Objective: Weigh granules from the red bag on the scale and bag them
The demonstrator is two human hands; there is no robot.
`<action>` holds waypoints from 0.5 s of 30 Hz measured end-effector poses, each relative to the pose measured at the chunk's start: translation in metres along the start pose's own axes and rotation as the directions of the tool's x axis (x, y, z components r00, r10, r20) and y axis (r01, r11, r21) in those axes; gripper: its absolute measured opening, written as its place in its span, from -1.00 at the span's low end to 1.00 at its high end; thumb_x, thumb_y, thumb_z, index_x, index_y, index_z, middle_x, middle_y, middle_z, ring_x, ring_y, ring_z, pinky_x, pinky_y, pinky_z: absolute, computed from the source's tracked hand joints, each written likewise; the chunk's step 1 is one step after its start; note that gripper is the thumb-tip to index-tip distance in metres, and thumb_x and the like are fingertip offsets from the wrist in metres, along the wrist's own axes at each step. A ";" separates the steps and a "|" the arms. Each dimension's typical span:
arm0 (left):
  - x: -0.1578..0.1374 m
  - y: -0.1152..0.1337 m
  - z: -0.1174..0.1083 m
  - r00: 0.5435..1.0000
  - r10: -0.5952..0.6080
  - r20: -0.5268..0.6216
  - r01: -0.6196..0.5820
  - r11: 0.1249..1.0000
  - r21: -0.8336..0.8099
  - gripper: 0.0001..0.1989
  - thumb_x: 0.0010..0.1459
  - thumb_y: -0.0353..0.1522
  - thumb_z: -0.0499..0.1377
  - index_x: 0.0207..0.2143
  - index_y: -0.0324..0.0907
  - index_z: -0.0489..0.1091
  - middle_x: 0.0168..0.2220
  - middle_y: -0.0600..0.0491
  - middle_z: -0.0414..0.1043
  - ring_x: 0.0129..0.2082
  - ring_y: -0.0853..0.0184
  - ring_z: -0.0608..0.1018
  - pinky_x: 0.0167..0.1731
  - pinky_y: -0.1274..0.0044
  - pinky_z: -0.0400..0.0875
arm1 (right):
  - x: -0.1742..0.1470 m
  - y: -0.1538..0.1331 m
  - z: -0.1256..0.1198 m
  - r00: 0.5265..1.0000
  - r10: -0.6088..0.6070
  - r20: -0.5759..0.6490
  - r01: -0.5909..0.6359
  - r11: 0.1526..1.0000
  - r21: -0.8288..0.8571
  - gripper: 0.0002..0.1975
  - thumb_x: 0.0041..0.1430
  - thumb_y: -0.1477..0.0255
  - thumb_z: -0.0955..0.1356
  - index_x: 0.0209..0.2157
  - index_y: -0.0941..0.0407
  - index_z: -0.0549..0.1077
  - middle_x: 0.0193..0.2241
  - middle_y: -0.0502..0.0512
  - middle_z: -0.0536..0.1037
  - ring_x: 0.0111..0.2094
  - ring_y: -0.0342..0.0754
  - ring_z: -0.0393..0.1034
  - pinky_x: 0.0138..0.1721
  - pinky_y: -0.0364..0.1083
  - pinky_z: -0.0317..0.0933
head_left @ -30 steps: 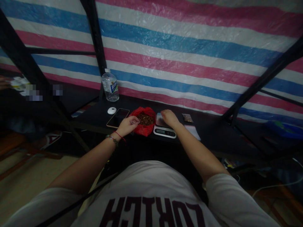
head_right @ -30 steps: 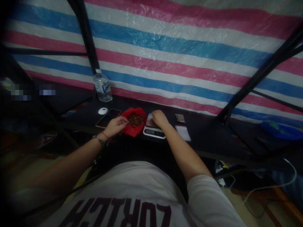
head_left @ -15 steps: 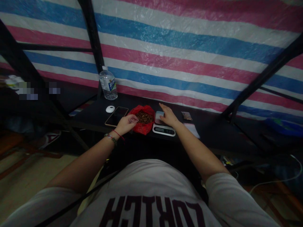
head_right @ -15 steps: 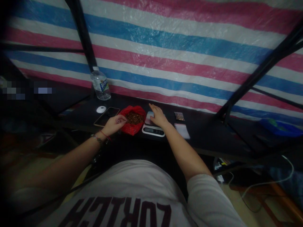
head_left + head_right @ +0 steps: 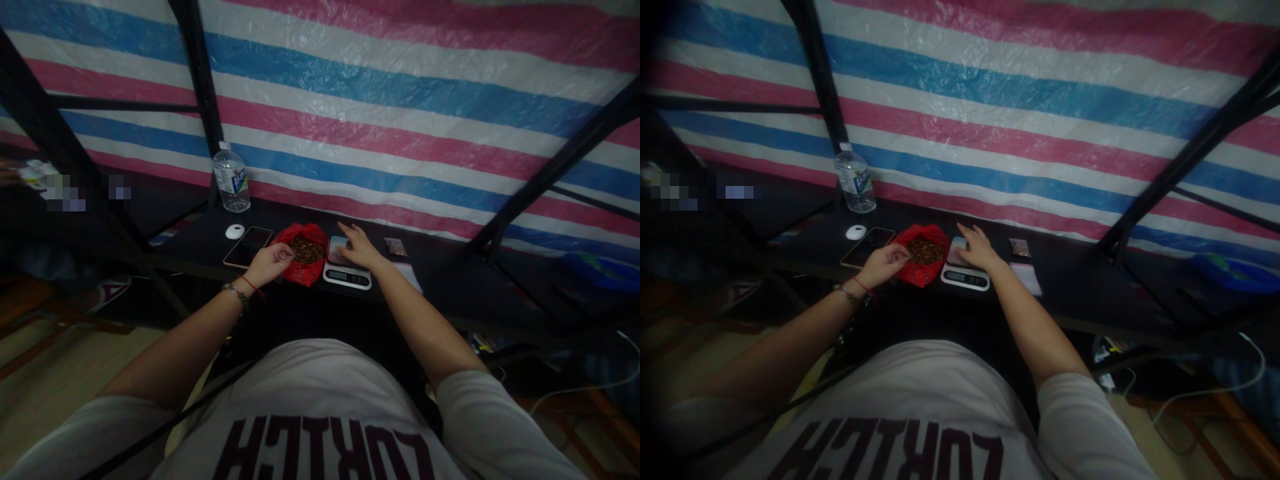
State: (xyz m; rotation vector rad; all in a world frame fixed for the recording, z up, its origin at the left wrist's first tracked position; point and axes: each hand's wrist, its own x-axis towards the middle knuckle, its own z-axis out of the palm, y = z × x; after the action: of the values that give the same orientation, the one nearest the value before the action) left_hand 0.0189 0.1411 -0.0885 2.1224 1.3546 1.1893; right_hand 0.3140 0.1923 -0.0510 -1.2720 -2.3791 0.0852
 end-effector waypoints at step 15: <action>-0.010 0.118 0.008 0.989 0.039 0.142 0.025 0.903 -0.428 -0.86 0.01 -0.33 0.19 -0.34 -0.19 0.40 -0.28 0.02 0.50 -0.24 0.30 0.52 -0.16 0.47 0.39 | -0.041 0.033 -0.016 0.815 0.372 -0.444 -0.125 0.861 0.492 -0.35 0.21 0.03 0.21 0.21 0.13 0.23 0.23 0.26 0.25 0.26 0.08 0.08 0.27 0.13 -0.11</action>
State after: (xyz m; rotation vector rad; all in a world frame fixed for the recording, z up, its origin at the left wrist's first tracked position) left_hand 0.0902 0.0768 -0.0187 1.8547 0.9169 1.1783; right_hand 0.3659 0.1763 -0.0596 -1.1890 -1.5873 0.3025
